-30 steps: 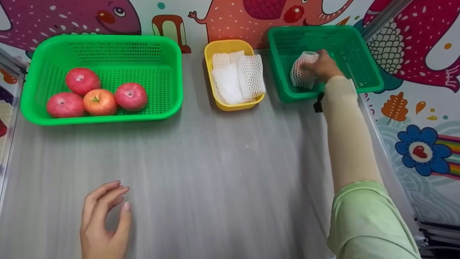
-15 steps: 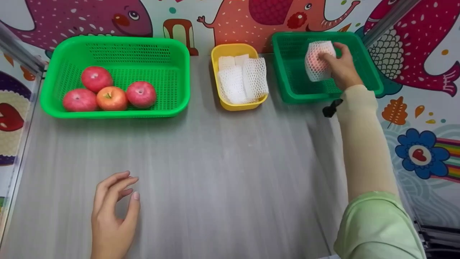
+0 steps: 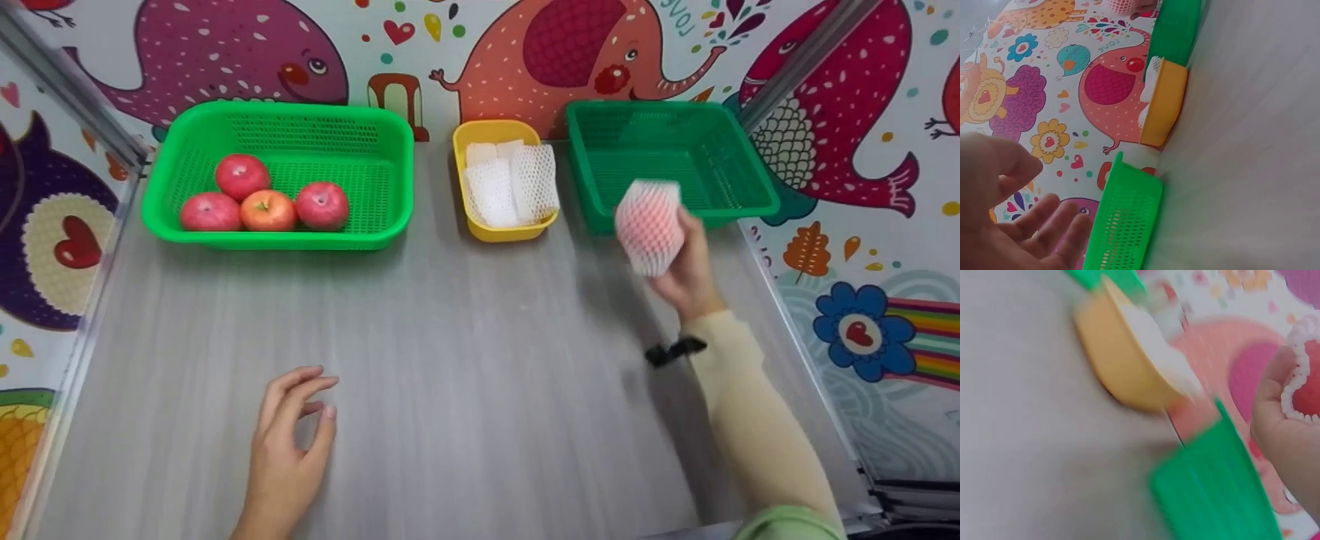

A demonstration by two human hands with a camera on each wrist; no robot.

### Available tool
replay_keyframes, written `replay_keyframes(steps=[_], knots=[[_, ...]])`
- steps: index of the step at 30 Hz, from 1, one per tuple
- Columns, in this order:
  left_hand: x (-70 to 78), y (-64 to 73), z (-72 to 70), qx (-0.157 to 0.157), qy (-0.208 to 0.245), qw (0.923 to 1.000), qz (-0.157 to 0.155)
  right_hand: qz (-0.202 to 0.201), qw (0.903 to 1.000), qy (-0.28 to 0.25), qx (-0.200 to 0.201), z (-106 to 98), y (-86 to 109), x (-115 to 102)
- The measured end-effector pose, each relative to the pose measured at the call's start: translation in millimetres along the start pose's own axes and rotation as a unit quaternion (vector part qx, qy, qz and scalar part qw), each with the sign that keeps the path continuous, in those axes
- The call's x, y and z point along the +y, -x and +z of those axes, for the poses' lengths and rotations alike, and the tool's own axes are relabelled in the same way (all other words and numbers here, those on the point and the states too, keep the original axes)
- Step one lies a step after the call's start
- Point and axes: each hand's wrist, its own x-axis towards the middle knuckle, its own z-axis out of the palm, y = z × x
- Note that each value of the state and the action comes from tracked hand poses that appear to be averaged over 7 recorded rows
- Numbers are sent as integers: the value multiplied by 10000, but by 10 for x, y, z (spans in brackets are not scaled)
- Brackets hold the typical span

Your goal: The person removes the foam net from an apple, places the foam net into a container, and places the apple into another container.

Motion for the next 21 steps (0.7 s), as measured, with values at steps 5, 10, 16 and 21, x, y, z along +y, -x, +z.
replay_keyframes(steps=[5, 10, 16, 21], knots=[[-39, 41, 102, -465, -332, 9982, 176, 467, 9706, 2343, 294, 45, 266, 508], [-53, -37, 358, -1220, -497, 9902, 455, 1354, 8854, 4444, -137, 170, 219, 829], [20, -178, 738, -1975, 30, 9785, 587, 1876, 7617, 6114, -1042, 346, 211, 1244], [100, -255, 1055, -2247, 538, 9720, 434, 1869, 7291, 6448, -1332, 467, 220, 1511]])
